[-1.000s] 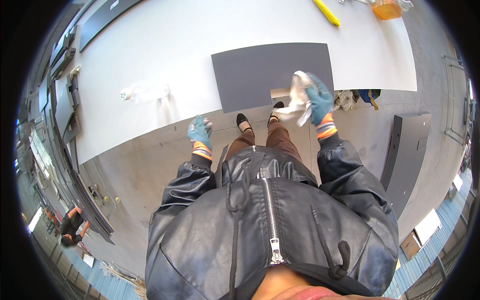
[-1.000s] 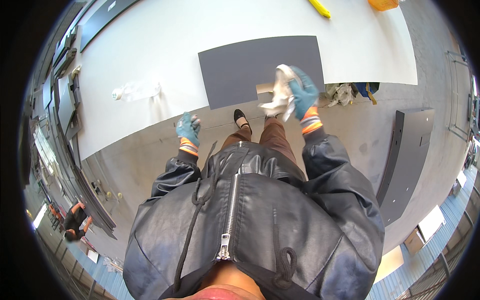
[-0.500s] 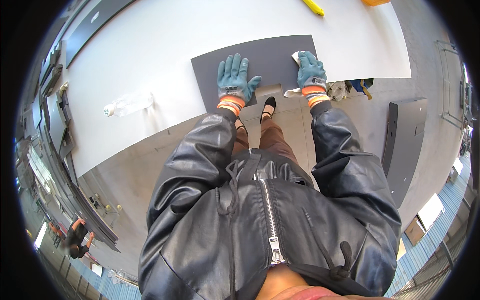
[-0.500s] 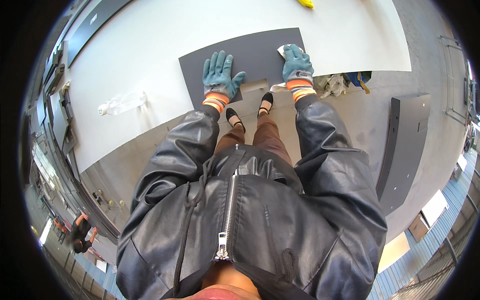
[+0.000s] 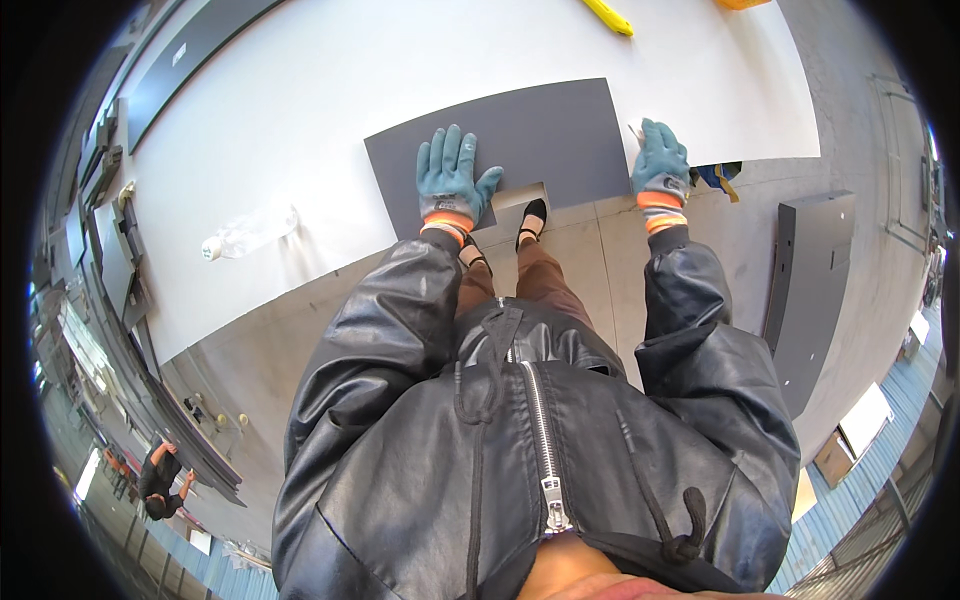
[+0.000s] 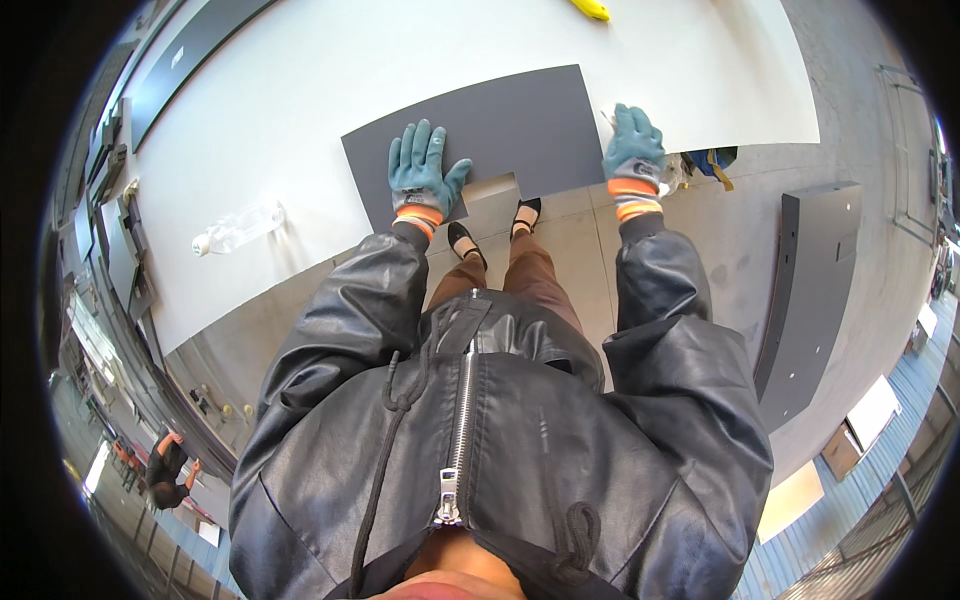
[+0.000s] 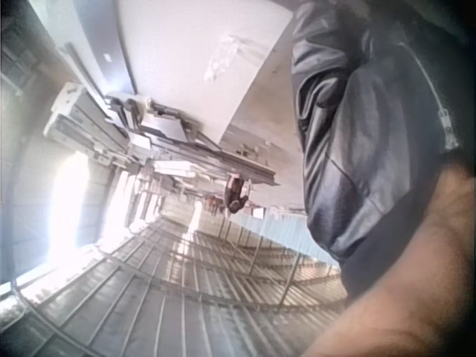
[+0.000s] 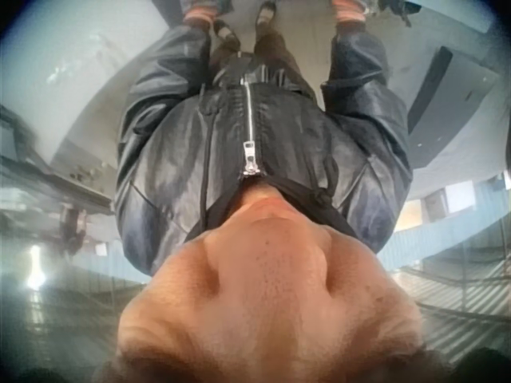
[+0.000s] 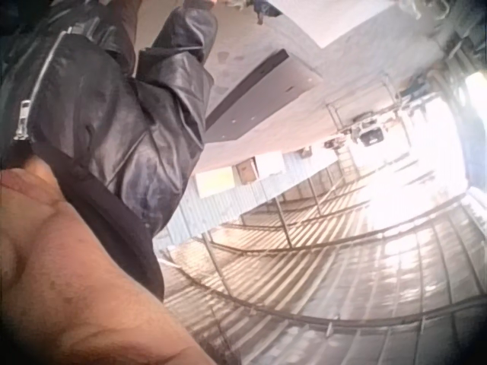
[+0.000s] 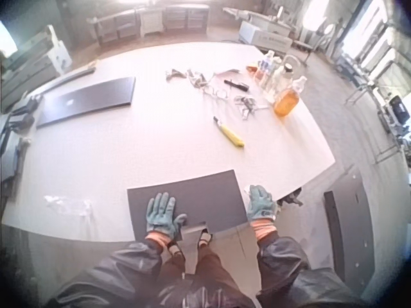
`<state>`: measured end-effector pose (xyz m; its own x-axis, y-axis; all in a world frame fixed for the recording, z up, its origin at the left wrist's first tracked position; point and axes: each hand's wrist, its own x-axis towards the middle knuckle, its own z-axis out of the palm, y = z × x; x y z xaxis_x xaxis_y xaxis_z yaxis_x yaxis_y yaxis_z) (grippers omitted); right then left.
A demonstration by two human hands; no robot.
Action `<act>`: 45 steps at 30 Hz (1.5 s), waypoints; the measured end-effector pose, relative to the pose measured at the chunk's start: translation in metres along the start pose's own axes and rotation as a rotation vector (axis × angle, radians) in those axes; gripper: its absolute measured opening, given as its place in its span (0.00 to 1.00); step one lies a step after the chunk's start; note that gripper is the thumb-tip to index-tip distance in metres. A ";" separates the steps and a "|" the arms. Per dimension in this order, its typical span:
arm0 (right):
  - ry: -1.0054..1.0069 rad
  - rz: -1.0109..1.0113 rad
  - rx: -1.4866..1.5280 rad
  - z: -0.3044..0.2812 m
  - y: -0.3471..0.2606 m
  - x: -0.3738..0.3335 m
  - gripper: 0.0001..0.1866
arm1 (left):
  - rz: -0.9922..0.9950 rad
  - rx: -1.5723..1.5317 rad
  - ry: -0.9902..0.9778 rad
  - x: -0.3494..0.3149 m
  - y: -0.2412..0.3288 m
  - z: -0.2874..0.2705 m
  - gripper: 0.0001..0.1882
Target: The person handles dark rectangular panels on a white workbench, applies yellow tape to one panel, uses a utility knife to cut a rectangular section, and wipes the panel with a cloth. The person also pours liquid from a bottle onto the cloth and continues wiping.
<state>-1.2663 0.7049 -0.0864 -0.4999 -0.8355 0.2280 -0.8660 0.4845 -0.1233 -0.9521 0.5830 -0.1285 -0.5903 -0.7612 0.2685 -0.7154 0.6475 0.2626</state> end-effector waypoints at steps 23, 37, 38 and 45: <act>-0.505 0.172 1.531 -0.054 -0.034 -0.044 0.22 | -0.415 -0.295 0.282 -0.028 -0.026 -0.030 0.46; -0.698 0.631 2.009 -0.039 -0.078 -0.068 0.24 | -0.039 -0.079 0.024 -0.111 -0.059 -0.084 0.51; -0.696 0.650 1.980 -0.034 -0.071 -0.072 0.24 | 0.050 -0.052 -0.047 -0.111 -0.058 -0.075 0.52; -0.597 0.719 1.912 -0.042 -0.066 -0.084 0.22 | 0.266 0.082 -0.015 -0.092 -0.072 -0.034 0.38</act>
<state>-1.1673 0.7542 -0.0570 -0.2720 -0.8188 -0.5056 0.6856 0.2038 -0.6989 -0.8336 0.6078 -0.1409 -0.7664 -0.5657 0.3044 -0.5621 0.8199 0.1085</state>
